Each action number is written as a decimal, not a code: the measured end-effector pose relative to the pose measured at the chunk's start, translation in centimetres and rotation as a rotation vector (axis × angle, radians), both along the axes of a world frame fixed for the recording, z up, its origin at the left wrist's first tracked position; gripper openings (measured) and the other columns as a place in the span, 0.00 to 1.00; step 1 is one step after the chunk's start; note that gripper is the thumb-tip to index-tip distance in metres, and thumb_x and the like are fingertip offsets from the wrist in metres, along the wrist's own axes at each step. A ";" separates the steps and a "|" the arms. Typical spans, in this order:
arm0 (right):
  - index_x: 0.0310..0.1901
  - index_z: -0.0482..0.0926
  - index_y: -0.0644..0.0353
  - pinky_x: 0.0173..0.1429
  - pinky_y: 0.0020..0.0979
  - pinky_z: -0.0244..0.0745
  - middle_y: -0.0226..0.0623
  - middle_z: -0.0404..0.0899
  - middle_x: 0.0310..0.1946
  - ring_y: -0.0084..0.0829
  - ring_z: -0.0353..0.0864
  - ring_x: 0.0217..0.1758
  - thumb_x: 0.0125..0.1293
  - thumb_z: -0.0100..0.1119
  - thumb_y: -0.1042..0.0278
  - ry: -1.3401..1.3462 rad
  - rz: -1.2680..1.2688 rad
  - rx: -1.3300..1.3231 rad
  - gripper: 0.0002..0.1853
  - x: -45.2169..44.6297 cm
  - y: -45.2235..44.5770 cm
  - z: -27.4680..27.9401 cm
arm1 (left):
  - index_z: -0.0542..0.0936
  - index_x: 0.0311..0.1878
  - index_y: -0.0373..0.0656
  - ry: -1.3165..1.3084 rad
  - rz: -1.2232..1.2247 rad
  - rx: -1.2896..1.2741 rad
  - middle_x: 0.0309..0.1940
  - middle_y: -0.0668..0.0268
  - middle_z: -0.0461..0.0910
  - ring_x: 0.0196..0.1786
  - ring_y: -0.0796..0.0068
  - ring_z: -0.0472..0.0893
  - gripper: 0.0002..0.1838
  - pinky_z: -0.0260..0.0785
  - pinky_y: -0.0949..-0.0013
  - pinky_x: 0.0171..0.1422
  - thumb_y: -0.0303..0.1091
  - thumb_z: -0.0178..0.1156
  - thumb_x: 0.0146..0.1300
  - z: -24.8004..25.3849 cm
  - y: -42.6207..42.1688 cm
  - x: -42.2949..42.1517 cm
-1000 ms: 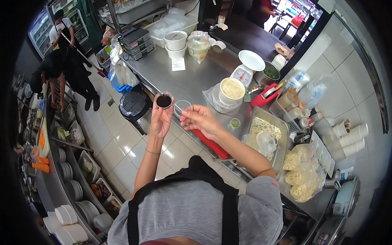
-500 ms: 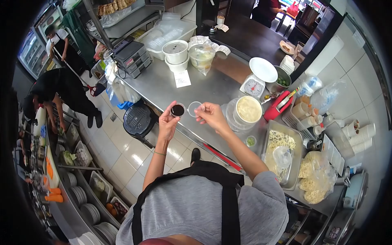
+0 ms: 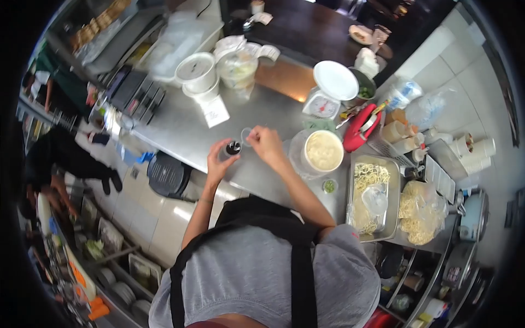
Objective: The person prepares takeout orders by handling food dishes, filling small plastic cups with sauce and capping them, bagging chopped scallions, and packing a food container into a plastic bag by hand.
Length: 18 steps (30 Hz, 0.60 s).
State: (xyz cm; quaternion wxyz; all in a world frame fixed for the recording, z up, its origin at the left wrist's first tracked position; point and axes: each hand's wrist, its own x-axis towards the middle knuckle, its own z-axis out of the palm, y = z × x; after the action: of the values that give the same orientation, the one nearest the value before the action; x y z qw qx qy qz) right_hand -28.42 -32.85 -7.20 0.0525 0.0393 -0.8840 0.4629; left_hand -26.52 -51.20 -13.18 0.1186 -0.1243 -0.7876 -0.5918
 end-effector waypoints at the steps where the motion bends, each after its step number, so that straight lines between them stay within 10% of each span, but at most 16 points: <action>1: 0.29 0.78 0.60 0.35 0.38 0.73 0.42 0.79 0.23 0.43 0.80 0.29 0.51 0.63 0.64 -0.043 -0.028 0.031 0.09 -0.2 0.0 -0.2 | 0.77 0.48 0.44 0.008 0.023 -0.066 0.47 0.61 0.76 0.55 0.58 0.68 0.28 0.59 0.60 0.60 0.33 0.72 0.38 -0.9 0.1 -0.6; 18: 0.36 0.77 0.66 0.43 0.44 0.69 0.48 0.75 0.31 0.51 0.74 0.35 0.62 0.48 0.69 0.138 -0.215 0.159 0.10 -2.9 -3.4 -4.9 | 0.76 0.44 0.49 0.094 0.027 -0.434 0.44 0.64 0.73 0.56 0.62 0.65 0.29 0.38 0.47 0.66 0.42 0.73 0.33 -4.3 0.3 -6.2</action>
State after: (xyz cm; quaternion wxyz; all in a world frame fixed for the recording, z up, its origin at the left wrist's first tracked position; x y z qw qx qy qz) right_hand -31.27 -36.21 -12.15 0.1593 -0.0196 -0.9112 0.3794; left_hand -32.72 -50.86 -17.47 0.1334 -0.1637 -0.8916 -0.4005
